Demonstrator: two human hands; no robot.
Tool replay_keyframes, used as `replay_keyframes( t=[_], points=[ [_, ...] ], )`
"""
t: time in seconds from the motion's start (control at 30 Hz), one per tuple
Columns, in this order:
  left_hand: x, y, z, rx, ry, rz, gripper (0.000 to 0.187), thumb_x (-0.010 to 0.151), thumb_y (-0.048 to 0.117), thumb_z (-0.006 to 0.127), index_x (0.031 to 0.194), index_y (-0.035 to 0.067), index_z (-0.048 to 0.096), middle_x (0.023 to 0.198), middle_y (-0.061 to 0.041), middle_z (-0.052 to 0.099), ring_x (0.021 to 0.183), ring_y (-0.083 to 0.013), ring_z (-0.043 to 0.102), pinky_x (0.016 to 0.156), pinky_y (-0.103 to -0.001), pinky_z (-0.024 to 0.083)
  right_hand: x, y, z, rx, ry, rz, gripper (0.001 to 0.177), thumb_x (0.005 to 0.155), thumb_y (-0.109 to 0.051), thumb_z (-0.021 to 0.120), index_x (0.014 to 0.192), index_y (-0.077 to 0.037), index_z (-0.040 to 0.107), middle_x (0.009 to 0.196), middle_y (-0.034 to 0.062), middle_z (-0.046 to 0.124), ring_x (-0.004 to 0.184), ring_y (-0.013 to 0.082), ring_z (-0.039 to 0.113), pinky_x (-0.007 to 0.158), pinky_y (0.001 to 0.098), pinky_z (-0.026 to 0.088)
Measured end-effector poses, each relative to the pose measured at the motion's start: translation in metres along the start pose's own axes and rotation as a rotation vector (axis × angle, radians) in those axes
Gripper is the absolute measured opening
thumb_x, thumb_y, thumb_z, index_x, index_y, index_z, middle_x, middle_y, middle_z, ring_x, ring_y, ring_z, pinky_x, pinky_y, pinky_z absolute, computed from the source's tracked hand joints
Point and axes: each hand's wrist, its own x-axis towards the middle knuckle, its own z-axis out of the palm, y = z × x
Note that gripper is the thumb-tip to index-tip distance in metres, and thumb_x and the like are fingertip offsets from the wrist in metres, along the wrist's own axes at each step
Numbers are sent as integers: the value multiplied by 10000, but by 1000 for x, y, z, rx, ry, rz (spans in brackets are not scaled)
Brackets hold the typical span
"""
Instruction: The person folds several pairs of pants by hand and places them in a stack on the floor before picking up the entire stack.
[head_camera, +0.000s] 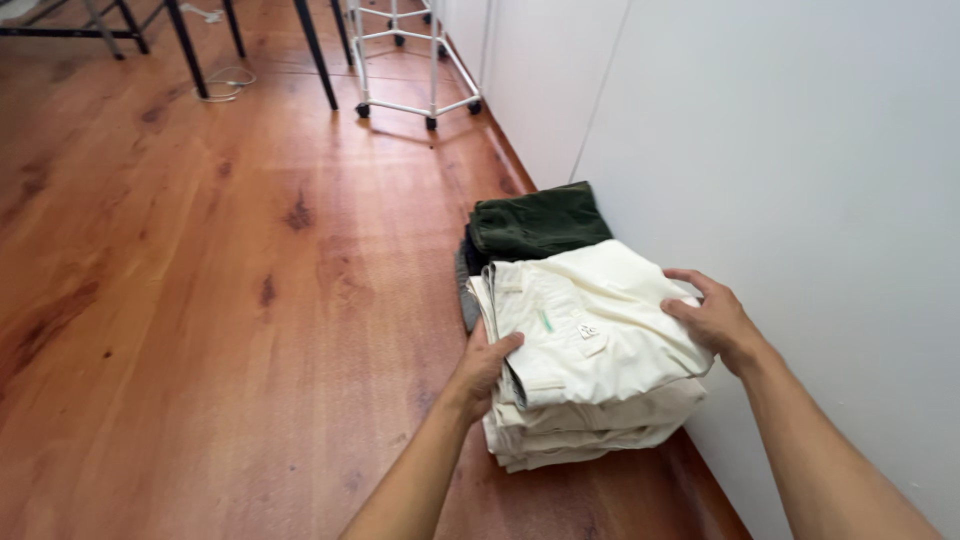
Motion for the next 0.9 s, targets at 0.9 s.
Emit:
replay_keyframes(
  t=[0.9],
  points=[
    [-40,-1,-97,1664,-36,-139,588,915,295,664,1449,103,512,1369,-191,620,1295,-343,578,1098,-444,464,-52,-11,149,-1018,215,-492,510,978,-420,478,1428,-184,528,1428,231,498,1241,437,521,996,582,452]
  ],
)
